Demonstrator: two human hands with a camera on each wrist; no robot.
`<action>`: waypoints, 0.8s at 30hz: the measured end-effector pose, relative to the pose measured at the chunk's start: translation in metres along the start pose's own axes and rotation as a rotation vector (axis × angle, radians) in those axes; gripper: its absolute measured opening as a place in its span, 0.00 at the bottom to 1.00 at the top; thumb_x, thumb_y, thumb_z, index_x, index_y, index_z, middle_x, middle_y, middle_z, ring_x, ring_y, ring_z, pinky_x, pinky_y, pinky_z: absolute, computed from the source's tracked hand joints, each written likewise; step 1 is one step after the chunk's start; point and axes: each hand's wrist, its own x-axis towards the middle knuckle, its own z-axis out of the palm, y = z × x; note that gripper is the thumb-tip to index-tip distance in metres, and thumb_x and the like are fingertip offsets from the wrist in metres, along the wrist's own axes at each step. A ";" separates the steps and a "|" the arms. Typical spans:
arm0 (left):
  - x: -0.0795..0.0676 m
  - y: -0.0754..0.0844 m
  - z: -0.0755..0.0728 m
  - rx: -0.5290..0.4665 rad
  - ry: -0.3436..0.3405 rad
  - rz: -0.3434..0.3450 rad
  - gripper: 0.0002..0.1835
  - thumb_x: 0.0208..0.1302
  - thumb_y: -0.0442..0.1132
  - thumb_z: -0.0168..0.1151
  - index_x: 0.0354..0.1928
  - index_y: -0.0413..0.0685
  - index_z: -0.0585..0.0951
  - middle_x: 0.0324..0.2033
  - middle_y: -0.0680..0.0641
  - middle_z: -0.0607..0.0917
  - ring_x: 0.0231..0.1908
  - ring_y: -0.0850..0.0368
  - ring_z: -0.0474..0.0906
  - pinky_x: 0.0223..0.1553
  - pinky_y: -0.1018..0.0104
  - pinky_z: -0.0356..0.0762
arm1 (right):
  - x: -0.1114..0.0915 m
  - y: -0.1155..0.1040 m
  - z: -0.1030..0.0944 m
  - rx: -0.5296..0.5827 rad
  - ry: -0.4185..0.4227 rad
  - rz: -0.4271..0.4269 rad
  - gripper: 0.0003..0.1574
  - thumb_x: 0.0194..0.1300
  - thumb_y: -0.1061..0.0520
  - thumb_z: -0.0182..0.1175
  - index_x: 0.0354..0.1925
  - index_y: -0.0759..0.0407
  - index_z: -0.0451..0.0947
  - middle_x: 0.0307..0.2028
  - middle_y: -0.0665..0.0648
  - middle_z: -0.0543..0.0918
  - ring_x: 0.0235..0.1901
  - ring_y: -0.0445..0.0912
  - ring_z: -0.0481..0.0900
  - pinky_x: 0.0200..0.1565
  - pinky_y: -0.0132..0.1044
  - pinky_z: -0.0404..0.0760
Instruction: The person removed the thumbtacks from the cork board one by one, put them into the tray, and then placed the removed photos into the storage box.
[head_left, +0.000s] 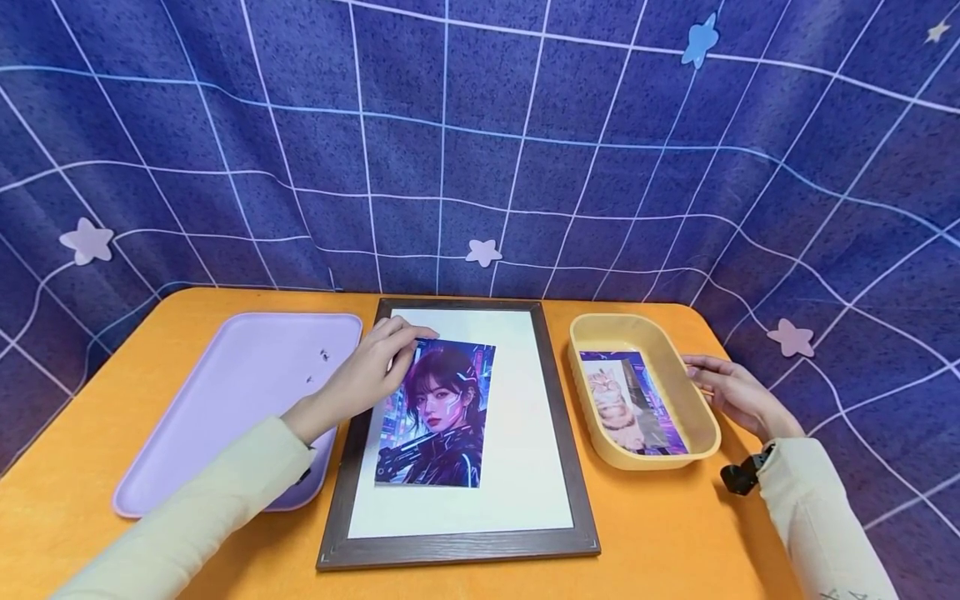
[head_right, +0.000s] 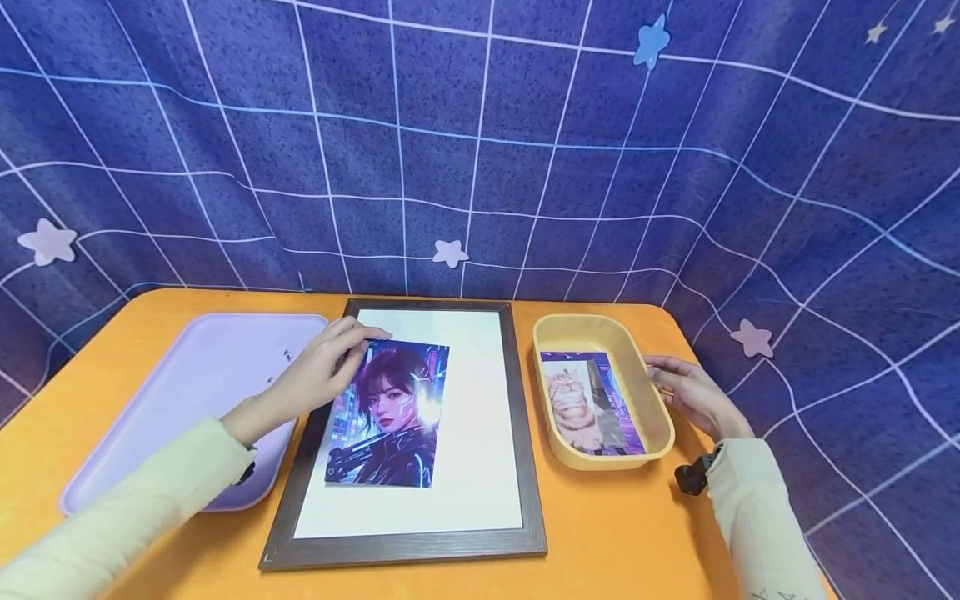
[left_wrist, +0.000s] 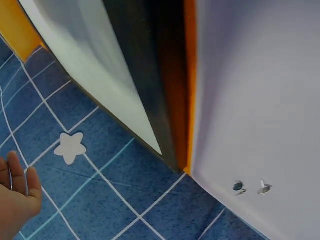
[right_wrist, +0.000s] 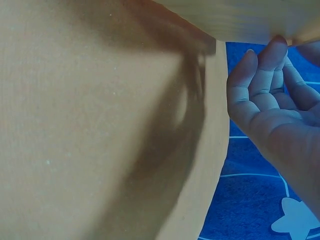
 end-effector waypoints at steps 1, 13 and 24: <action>0.001 0.001 0.000 -0.002 0.006 0.001 0.17 0.64 0.31 0.46 0.49 0.55 0.77 0.29 0.56 0.70 0.31 0.63 0.61 0.30 0.71 0.62 | 0.000 0.000 0.000 0.003 0.001 0.000 0.16 0.69 0.61 0.46 0.54 0.55 0.69 0.42 0.43 0.80 0.41 0.36 0.78 0.42 0.30 0.77; 0.020 0.014 -0.001 -0.007 0.055 -0.030 0.17 0.64 0.30 0.47 0.49 0.54 0.78 0.27 0.53 0.69 0.33 0.60 0.61 0.34 0.67 0.61 | 0.000 0.001 -0.001 0.033 -0.010 -0.013 0.17 0.68 0.62 0.46 0.54 0.57 0.69 0.42 0.44 0.80 0.41 0.36 0.79 0.42 0.30 0.78; 0.041 0.021 0.000 -0.026 0.102 -0.009 0.17 0.65 0.31 0.46 0.49 0.53 0.78 0.29 0.53 0.72 0.32 0.60 0.61 0.35 0.67 0.60 | 0.000 0.001 0.000 0.034 -0.007 -0.016 0.16 0.68 0.62 0.46 0.54 0.56 0.69 0.42 0.44 0.80 0.41 0.36 0.79 0.42 0.30 0.78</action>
